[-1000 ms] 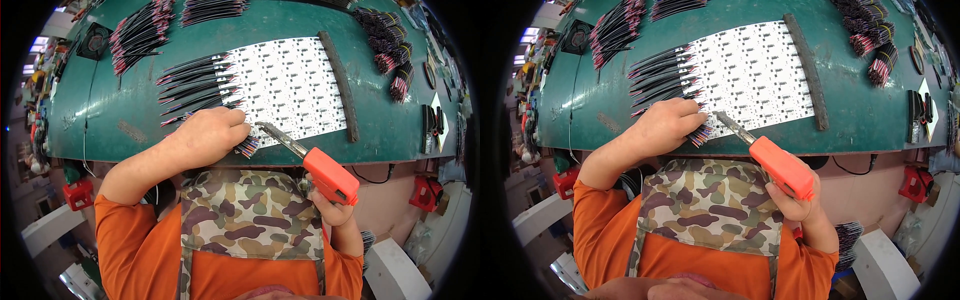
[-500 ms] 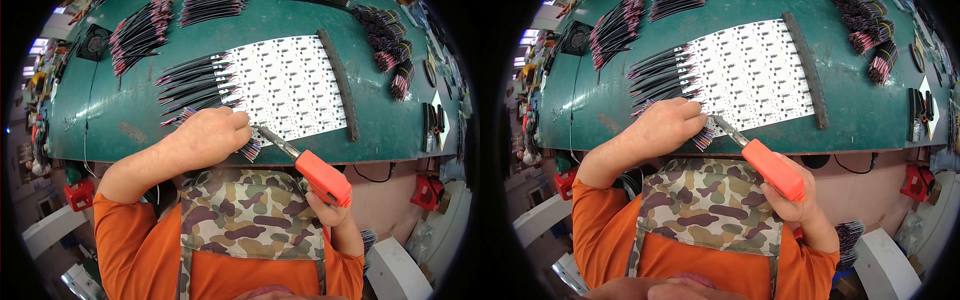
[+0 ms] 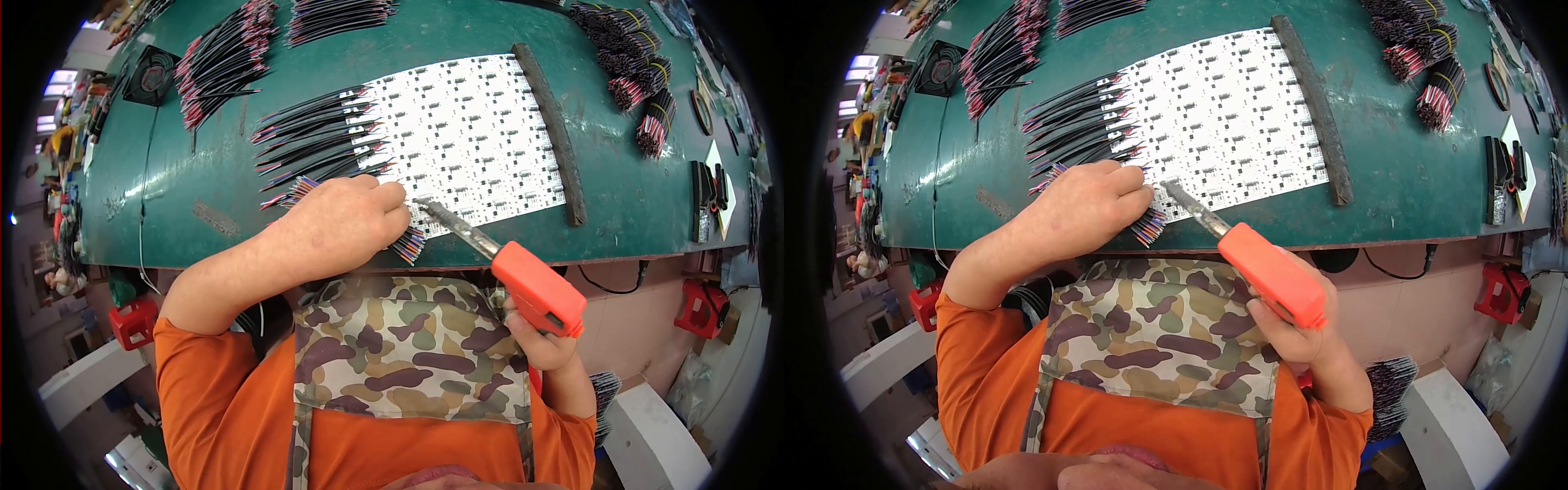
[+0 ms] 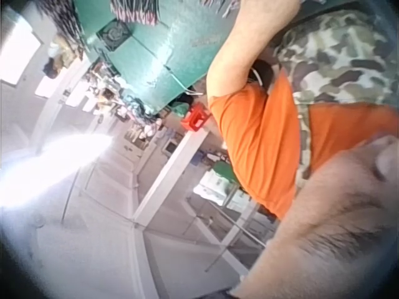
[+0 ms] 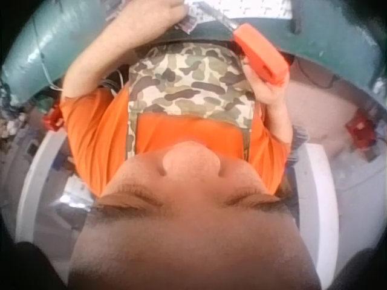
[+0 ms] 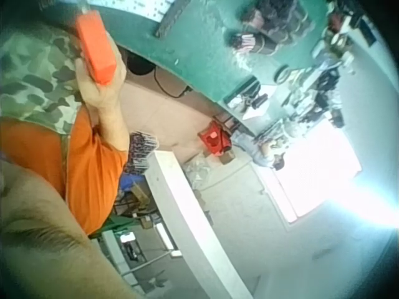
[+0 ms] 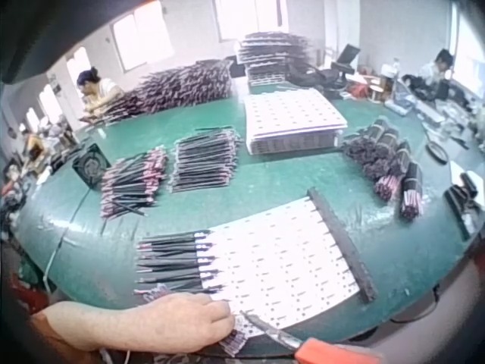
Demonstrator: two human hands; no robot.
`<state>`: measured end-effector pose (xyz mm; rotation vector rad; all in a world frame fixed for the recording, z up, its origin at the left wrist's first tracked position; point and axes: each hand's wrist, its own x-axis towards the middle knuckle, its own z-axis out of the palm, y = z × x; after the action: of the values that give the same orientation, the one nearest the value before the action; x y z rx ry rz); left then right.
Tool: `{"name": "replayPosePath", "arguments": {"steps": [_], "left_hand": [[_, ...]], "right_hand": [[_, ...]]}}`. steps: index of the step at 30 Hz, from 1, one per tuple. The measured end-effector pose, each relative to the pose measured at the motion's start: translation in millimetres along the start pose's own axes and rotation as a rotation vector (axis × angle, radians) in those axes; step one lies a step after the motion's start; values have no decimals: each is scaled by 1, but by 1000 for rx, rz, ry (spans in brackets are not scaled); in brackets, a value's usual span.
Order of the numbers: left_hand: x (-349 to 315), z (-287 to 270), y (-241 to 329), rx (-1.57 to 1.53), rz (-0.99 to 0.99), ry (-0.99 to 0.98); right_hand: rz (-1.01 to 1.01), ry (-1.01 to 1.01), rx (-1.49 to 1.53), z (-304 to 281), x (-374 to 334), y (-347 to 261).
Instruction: The person solders bundles of wires onto a long white circuit board panel with a soldering iron and solder wire.
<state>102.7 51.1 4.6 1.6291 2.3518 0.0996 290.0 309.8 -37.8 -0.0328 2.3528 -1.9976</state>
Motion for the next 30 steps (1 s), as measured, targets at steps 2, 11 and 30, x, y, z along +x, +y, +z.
{"name": "replayPosePath", "arguments": {"steps": [2,11,30], "left_hand": [[1,-2,1,-1,-3,-11],[-9,-20,-16,-339,-68,306],[-25,-13,-4,-215,-98,450]], "right_hand": [[59,42,103,-1,0,-3],[23,96,98,-3,-3,5],[-151,84,44,-6,-18,4]]}}
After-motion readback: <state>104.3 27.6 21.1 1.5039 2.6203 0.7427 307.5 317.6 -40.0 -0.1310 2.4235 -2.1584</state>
